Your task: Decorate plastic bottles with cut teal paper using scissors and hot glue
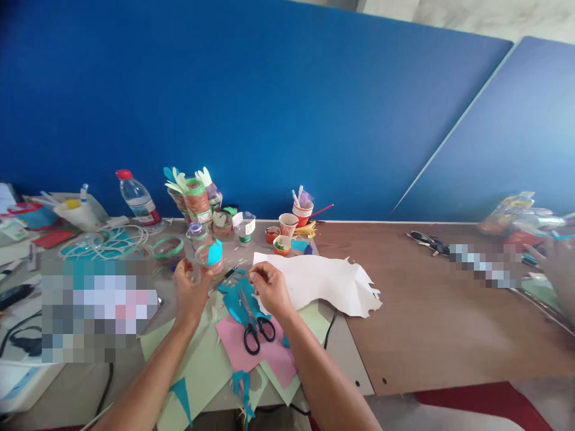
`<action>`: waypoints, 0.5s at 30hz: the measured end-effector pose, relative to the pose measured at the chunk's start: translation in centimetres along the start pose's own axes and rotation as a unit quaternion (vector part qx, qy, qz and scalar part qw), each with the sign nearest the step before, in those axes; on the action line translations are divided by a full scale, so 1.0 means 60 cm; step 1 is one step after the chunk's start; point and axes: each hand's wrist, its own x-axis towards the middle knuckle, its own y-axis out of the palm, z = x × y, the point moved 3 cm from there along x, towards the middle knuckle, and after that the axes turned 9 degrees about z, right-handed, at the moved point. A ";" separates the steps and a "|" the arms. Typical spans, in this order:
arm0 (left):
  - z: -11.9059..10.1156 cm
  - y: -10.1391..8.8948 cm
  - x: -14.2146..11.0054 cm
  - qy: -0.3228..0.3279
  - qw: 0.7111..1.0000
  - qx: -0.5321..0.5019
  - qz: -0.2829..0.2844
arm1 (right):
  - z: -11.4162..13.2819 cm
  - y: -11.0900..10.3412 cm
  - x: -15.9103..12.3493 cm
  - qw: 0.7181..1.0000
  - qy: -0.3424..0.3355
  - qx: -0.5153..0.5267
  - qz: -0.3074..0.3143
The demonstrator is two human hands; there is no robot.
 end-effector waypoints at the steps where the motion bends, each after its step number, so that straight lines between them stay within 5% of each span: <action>1: 0.005 0.004 0.003 -0.010 1.000 0.007 0.005 | 0.000 0.000 0.000 1.000 -0.003 0.003 0.000; 8: 0.010 0.015 0.013 -0.022 0.999 0.017 0.047 | -0.013 0.002 0.002 1.000 -0.009 -0.006 0.025; 15: 0.007 0.016 0.025 0.043 0.998 0.007 0.046 | -0.024 0.020 -0.002 0.982 -0.072 -0.166 0.054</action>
